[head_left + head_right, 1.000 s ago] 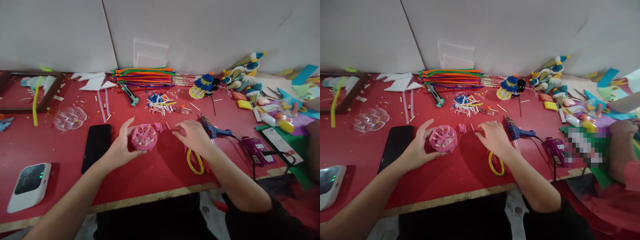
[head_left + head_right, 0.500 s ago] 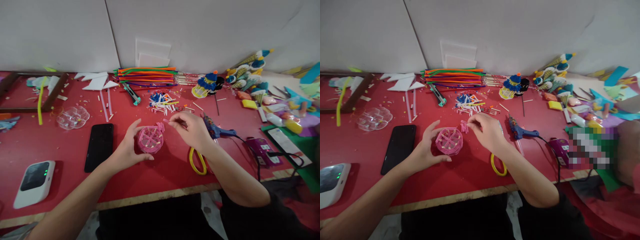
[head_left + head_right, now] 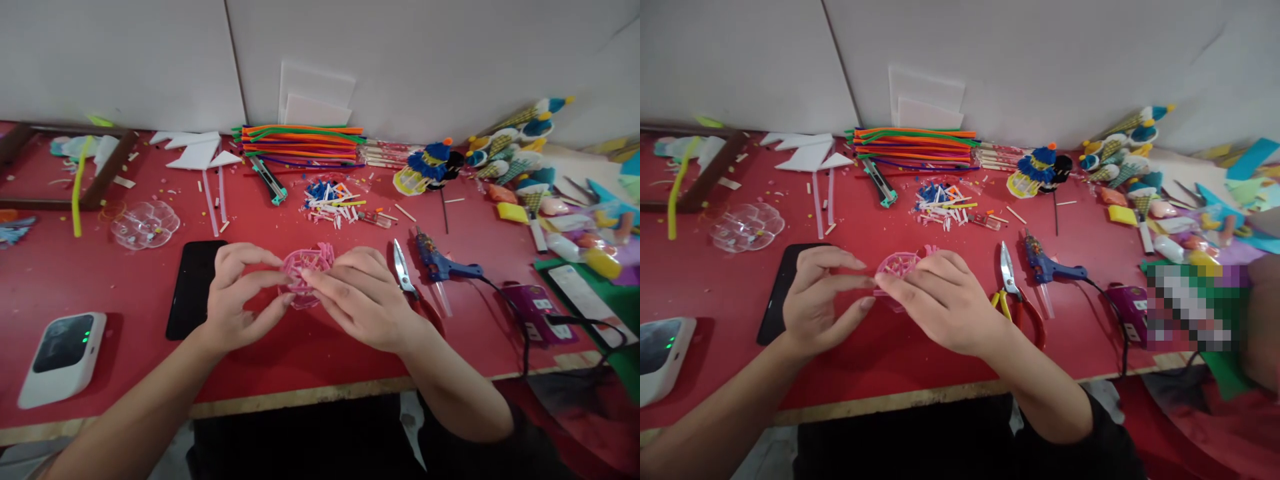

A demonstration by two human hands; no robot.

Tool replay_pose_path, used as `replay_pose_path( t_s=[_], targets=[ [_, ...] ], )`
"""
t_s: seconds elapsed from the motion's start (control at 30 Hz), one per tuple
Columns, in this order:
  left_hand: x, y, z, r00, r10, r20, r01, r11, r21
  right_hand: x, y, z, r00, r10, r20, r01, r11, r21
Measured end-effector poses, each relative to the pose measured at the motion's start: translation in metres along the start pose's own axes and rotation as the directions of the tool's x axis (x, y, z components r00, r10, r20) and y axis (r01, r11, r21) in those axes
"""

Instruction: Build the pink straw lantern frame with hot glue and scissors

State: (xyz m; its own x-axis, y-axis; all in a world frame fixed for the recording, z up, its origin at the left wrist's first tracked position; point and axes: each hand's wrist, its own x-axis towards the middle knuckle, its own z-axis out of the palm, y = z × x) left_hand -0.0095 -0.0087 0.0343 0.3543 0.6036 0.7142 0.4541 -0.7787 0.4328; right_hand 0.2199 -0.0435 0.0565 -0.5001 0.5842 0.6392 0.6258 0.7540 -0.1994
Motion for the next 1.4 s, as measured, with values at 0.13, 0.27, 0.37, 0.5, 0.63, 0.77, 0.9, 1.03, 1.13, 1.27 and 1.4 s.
replay_pose_path(
  t_s=[0.13, 0.27, 0.37, 0.5, 0.63, 0.77, 0.9, 1.03, 1.13, 1.27, 1.4],
  targets=[
    [0.0004, 0.0011, 0.0040, 0.998, 0.063, -0.013, -0.063, 0.998, 0.012, -0.0058, -0.0018, 0.0011, 1.000, 0.018, -0.001, -0.018, 0.999, -0.041],
    [-0.0015, -0.0001, 0.0073, 0.996, 0.089, -0.013, -0.088, 0.995, 0.054, -0.0087, -0.0036, 0.0038, 0.996, 0.050, -0.075, -0.052, 0.998, -0.033],
    [-0.0031, -0.0001, 0.0071, 0.997, 0.075, 0.003, -0.075, 0.996, 0.056, -0.0082, -0.0033, 0.0053, 0.991, 0.051, -0.126, -0.051, 0.999, 0.002],
    [-0.0033, -0.0005, 0.0048, 0.999, 0.049, -0.004, -0.049, 0.997, 0.065, -0.0070, -0.0006, 0.0045, 0.988, 0.056, -0.146, -0.051, 0.998, 0.036],
    [-0.0029, -0.0011, 0.0049, 0.999, 0.052, 0.005, -0.052, 0.997, 0.058, -0.0064, 0.0007, 0.0026, 0.982, 0.084, -0.169, -0.079, 0.996, 0.038],
    [-0.0041, -0.0007, 0.0072, 0.998, 0.054, 0.026, -0.055, 0.998, 0.026, -0.0062, 0.0001, 0.0026, 0.983, 0.088, -0.162, -0.079, 0.995, 0.061],
    [-0.0050, -0.0007, 0.0082, 0.997, 0.068, 0.024, -0.068, 0.998, 0.014, -0.0076, 0.0009, 0.0021, 0.984, 0.092, -0.152, -0.084, 0.995, 0.060],
    [-0.0048, -0.0006, 0.0085, 0.998, 0.066, 0.020, -0.066, 0.998, 0.008, -0.0081, 0.0027, 0.0012, 0.983, 0.104, -0.152, -0.090, 0.992, 0.091],
    [-0.0046, 0.0002, 0.0090, 0.998, 0.046, 0.030, -0.046, 0.999, -0.004, -0.0071, 0.0030, 0.0006, 0.983, 0.110, -0.149, -0.094, 0.990, 0.108],
    [-0.0045, 0.0008, 0.0094, 0.998, 0.048, 0.034, -0.048, 0.999, 0.001, -0.0055, 0.0024, -0.0007, 0.979, 0.131, -0.156, -0.114, 0.987, 0.113],
    [-0.0042, 0.0011, 0.0092, 0.998, 0.047, 0.037, -0.047, 0.999, -0.004, -0.0059, 0.0021, -0.0009, 0.981, 0.121, -0.150, -0.108, 0.990, 0.095]
  ],
)
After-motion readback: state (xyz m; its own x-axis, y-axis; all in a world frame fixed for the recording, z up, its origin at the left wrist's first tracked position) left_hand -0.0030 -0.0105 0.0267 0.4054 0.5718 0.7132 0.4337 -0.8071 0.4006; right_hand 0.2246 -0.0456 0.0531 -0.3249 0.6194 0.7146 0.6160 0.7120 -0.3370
